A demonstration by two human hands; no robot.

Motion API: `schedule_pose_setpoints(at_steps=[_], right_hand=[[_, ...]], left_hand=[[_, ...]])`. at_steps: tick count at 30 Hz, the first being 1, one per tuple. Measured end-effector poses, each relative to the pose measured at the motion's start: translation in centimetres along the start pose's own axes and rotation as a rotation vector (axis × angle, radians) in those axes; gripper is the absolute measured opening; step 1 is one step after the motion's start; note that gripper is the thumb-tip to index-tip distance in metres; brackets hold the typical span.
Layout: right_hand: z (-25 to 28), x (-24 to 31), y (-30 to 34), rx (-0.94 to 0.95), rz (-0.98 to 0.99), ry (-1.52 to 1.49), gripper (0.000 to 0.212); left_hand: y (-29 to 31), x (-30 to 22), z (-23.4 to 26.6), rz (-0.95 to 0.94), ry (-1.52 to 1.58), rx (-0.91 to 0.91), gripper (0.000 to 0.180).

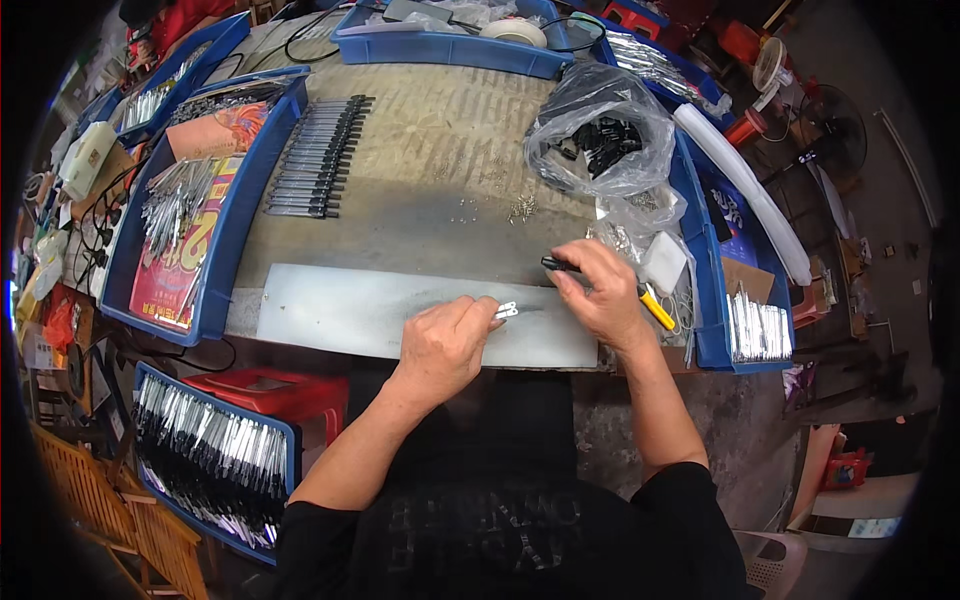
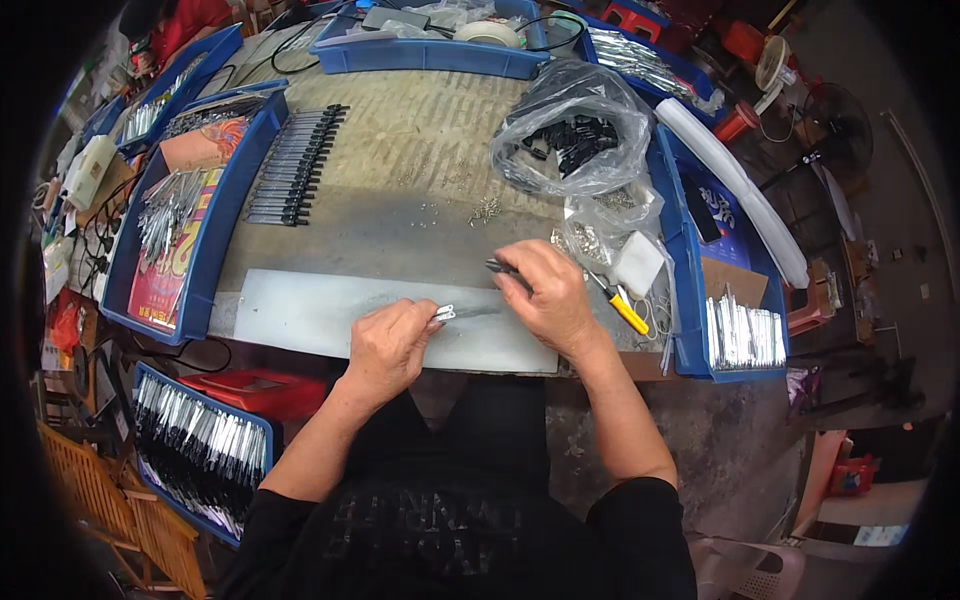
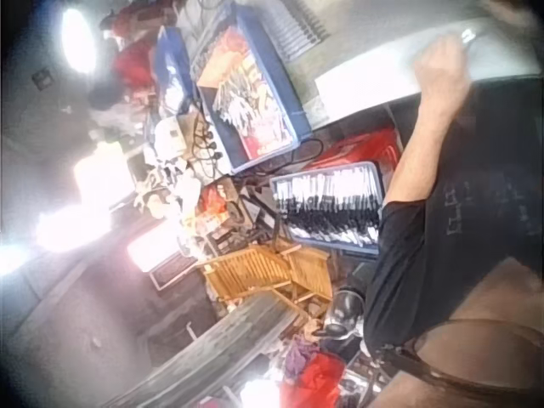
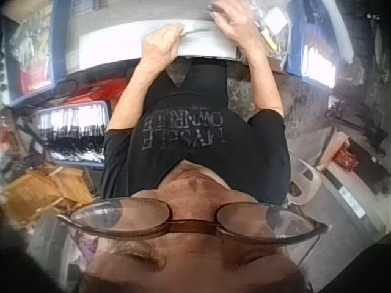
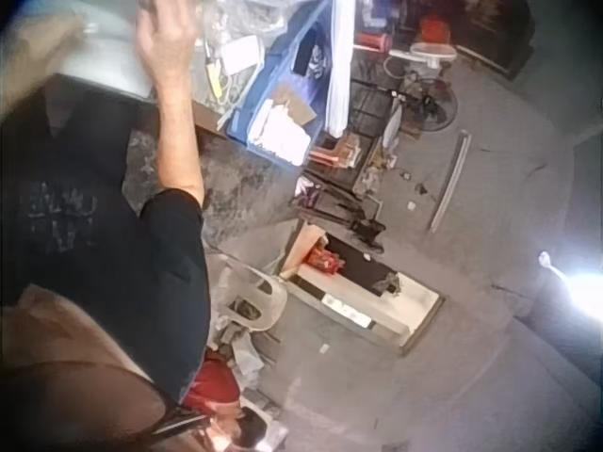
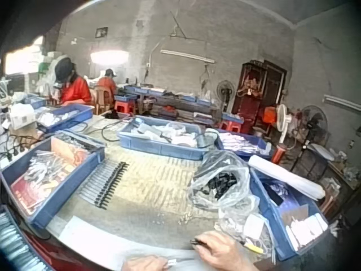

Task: The person attaches small plastic tips to metal stems by hand at a workbench.

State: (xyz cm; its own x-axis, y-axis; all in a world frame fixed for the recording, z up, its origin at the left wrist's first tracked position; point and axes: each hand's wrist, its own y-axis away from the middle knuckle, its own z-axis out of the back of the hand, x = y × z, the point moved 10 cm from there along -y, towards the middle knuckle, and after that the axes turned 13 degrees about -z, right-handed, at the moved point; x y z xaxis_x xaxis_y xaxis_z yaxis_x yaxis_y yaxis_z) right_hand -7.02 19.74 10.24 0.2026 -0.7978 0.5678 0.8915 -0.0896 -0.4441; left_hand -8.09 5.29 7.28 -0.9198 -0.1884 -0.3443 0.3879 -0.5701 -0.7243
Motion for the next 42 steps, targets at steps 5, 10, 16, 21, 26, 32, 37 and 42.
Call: schedule_pose_setpoints(at_steps=[5, 10, 16, 21, 26, 32, 37, 42], right_hand=[[-0.6, 0.7, 1.9, 0.063, -0.112, -0.123, 0.019], [-2.2, -0.9, 4.4, 0.141, -0.413, -0.415, 0.016], [-4.1, -2.4, 6.3, 0.213, -0.676, -0.656, 0.021], [-5.2, -1.9, 6.8, 0.284, -0.709, -0.738, 0.022], [-5.6, -1.3, 7.2, 0.27, -0.762, -0.856, 0.024], [-5.6, -1.4, 7.8, 0.205, -0.709, -0.622, 0.021], [-3.2, 1.9, 6.7, 0.083, -0.475, -0.379, 0.014], [-3.0, 2.9, 6.6, 0.095, -0.354, -0.272, 0.01]], left_hand=[[0.6, -0.5, 0.2, -0.011, -0.062, 0.014, 0.011], [0.8, -1.5, 0.5, -0.05, -0.09, 0.053, 0.012], [0.9, -2.4, 0.6, -0.102, -0.103, 0.062, 0.012], [1.2, -2.8, 0.5, -0.111, -0.101, 0.07, 0.014], [1.1, -3.6, 0.5, -0.137, -0.083, 0.073, 0.017], [1.7, -3.9, 0.0, -0.167, -0.129, 0.108, 0.019], [1.9, -4.4, 0.2, -0.191, -0.139, 0.073, 0.02], [2.0, -4.6, 0.1, -0.182, -0.125, 0.102, 0.019]])
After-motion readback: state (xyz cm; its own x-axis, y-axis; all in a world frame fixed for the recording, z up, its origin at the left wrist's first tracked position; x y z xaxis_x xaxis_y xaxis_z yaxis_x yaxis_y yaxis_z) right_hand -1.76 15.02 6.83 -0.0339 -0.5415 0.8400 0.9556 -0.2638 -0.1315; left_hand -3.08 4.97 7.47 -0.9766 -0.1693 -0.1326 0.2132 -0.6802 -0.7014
